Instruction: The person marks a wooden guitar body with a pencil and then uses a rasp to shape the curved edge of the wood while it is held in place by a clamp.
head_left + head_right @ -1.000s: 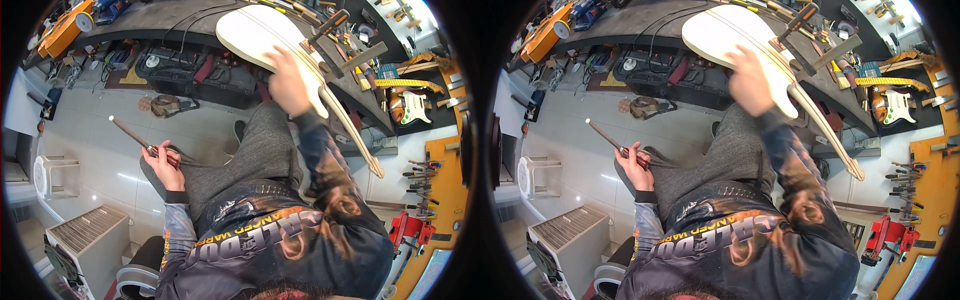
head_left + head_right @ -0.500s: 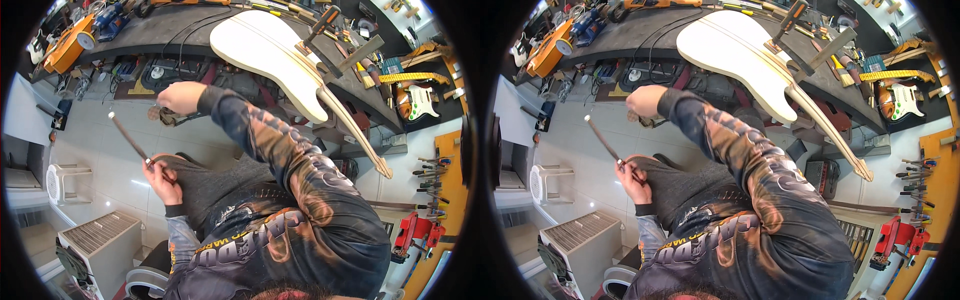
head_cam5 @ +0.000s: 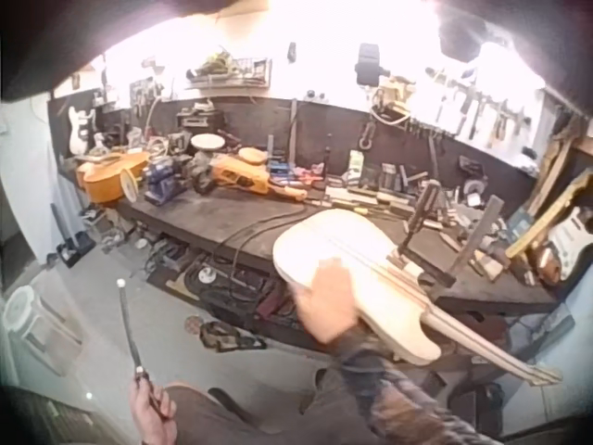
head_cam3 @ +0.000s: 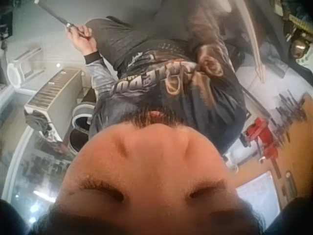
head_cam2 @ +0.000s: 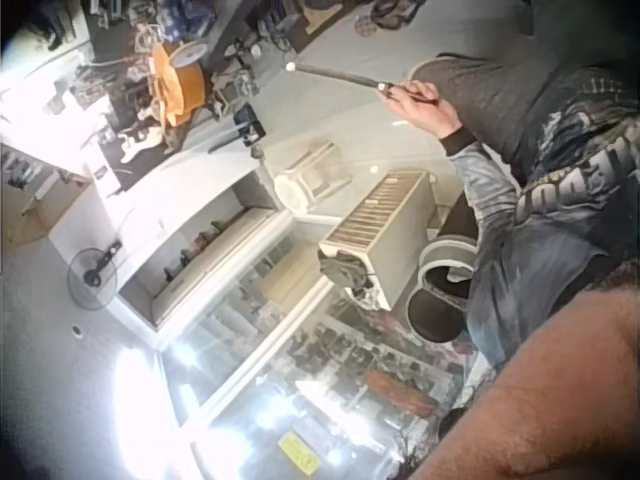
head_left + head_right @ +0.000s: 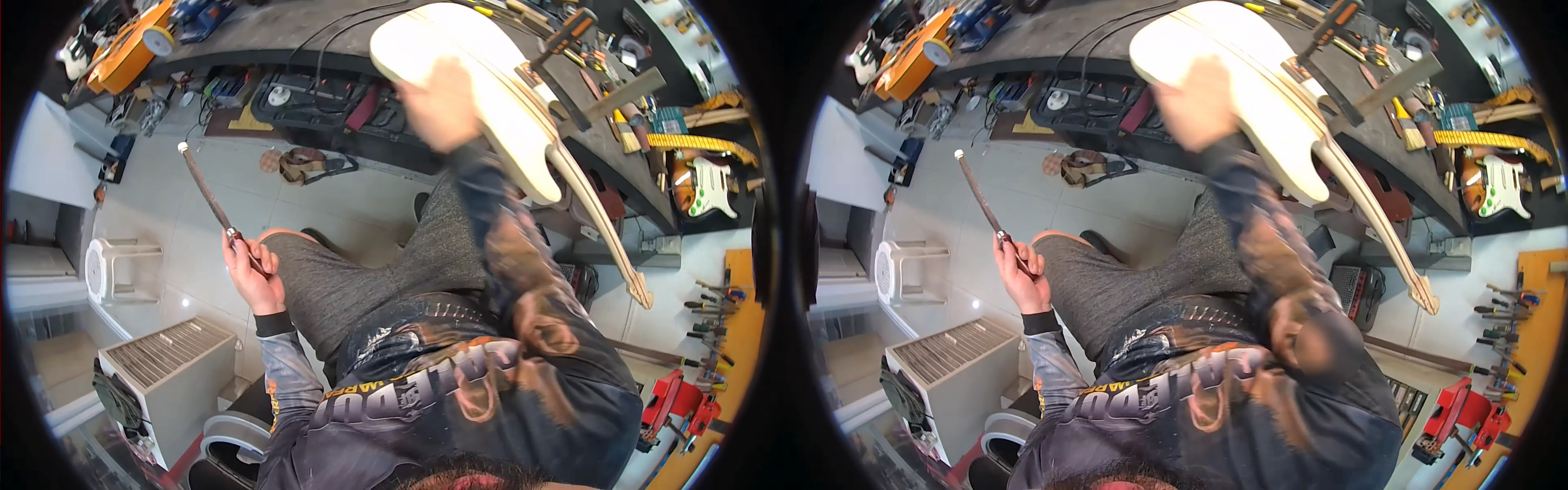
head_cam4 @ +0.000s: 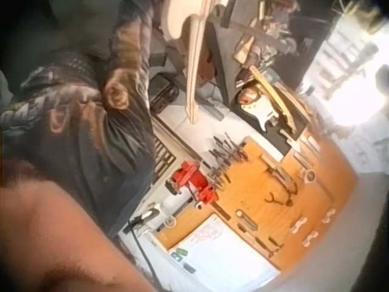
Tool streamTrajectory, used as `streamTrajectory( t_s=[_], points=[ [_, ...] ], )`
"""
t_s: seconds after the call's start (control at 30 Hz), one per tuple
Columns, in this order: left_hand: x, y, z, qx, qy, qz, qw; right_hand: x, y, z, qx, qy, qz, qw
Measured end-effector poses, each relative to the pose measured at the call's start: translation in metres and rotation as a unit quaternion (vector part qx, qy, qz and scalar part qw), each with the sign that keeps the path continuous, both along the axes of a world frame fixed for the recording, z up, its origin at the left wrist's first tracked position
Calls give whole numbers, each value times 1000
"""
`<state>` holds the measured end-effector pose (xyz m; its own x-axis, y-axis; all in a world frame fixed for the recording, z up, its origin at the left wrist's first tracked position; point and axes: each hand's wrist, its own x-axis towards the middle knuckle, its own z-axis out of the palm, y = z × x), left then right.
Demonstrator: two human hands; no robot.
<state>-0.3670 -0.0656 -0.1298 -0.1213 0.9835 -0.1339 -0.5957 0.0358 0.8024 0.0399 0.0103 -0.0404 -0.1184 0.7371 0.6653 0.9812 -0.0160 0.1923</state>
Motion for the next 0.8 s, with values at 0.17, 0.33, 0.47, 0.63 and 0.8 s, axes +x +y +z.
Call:
streamTrajectory(
  t_s=[0.17,0.33,0.47,0.63,0.8],
  points=[
    [23,39,31,68,17,-31,997,-112,62,-5,-460,202,259,825],
    [26,48,54,96,104,-20,990,-72,-46,36,-104,172,342,918],
    [95,47,56,115,110,-147,976,20,-136,32,-62,49,-16,997],
    [175,23,62,173,182,-310,917,53,-181,100,-338,412,-18,846],
    [221,-6,64,230,306,-363,850,133,-106,94,84,242,79,963]
  ],
)
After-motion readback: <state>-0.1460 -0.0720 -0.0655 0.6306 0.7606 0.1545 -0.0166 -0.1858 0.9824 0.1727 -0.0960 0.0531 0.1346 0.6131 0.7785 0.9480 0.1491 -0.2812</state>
